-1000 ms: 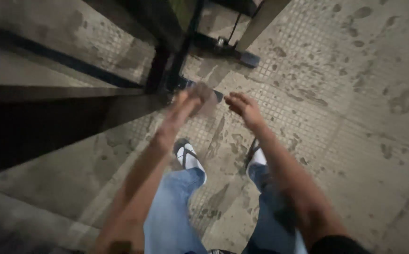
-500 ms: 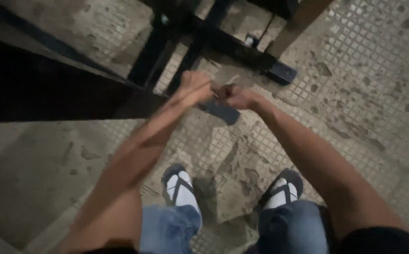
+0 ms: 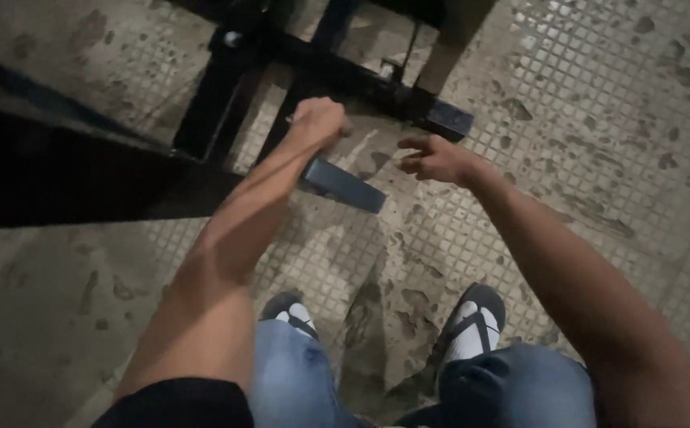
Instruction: Cleaning a weight machine and cable station with a cloth.
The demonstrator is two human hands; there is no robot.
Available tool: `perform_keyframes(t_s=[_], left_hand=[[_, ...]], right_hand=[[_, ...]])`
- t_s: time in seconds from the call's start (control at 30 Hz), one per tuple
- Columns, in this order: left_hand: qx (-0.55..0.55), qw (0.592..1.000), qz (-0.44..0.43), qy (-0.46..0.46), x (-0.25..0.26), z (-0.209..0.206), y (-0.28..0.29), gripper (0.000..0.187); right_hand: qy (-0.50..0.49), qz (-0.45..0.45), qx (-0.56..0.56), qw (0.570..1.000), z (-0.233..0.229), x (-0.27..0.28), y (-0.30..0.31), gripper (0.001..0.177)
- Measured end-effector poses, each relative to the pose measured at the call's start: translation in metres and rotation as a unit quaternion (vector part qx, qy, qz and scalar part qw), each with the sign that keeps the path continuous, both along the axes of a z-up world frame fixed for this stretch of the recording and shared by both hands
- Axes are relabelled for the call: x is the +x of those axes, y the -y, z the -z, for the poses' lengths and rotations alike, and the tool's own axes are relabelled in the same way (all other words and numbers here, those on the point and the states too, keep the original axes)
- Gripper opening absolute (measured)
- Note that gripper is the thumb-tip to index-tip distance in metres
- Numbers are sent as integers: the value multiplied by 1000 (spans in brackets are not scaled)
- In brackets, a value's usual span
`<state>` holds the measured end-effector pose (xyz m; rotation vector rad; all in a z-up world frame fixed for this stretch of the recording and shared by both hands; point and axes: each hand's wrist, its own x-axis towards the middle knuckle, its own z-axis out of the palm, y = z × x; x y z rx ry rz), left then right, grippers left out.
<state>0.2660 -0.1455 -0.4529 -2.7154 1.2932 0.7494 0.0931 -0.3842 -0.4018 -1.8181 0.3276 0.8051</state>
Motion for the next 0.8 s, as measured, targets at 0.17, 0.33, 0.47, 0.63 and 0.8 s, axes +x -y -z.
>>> perform_keyframes(t_s=[0.17,0.33,0.47,0.63,0.8], left_hand=[[-40,998,-29,-39,6,-8,-11,26],[-116,986,-63,-101,4,-4,-13,24],[-187,966,-103,-143,-2,-4,-21,22],[-269,933,-137,-196,-19,-3,-28,22],[-351,891,-149,-248,-19,20,-30,22]], right_hand=[[18,-16,17,1000,14,14,-34,69],[98,-106,59,988,57,13,-65,77],[86,-137,44,986,62,4,-58,82],[31,-61,54,996,70,-27,-42,82],[22,-59,134,989,98,-36,-41,74]])
